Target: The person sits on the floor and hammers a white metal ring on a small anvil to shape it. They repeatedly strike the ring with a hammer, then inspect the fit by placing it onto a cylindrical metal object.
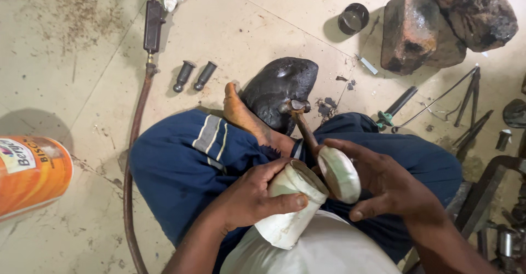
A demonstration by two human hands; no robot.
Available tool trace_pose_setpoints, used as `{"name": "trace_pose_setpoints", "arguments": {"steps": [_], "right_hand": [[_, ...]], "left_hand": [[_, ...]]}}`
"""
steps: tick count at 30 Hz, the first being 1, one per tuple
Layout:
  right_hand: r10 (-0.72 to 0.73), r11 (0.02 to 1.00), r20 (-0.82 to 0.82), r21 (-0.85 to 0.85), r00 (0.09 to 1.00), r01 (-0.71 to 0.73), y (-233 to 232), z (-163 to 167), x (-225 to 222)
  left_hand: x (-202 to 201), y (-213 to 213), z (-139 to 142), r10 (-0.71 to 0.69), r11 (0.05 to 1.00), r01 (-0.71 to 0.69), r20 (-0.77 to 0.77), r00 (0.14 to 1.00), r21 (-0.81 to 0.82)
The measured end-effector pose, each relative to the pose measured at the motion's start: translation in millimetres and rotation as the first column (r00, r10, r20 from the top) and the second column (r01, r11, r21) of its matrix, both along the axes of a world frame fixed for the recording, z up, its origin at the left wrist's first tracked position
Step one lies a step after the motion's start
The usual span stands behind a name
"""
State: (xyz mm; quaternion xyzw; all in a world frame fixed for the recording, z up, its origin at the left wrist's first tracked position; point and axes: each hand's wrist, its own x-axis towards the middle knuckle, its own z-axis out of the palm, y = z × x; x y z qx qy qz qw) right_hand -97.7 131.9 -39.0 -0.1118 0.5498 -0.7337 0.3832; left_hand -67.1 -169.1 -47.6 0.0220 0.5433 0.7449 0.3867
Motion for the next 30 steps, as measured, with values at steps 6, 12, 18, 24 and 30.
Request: {"name": "trace_pose_setpoints", "arguments": {"steps": [6, 12, 18, 24, 30], "right_hand": [[0.059, 0.985, 0.033, 0.158, 0.998, -0.063, -19, 25, -3], [0.119, 0.985, -0.099, 0.14, 0.988, -0.105, -23, 29, -9], [0.087, 0.992, 0.022, 0.092, 0.996, -0.089, -28, 35, -11], [0.01, 0.997, -0.074, 0.072, 0.997, -0.005, -25, 28, 1], [-0.125, 0.992, 0.094, 0.047, 0.988, 0.121, -24, 1, -2]], "left_hand": [[-3, -1, 5, -0.09, 0.974, 0.041, -0.214, 0.973, -0.222], [-4, 3, 7, -0.182, 0.952, 0.114, -0.227, 0.957, -0.283], [-4, 4, 7, -0.201, 0.944, 0.128, -0.223, 0.954, -0.303], [3, 0, -13, -0.109, 0.98, 0.074, -0.187, 0.976, -0.182], [10, -12, -41, 0.216, 0.965, -0.249, 0.297, 0.93, 0.078]]}}
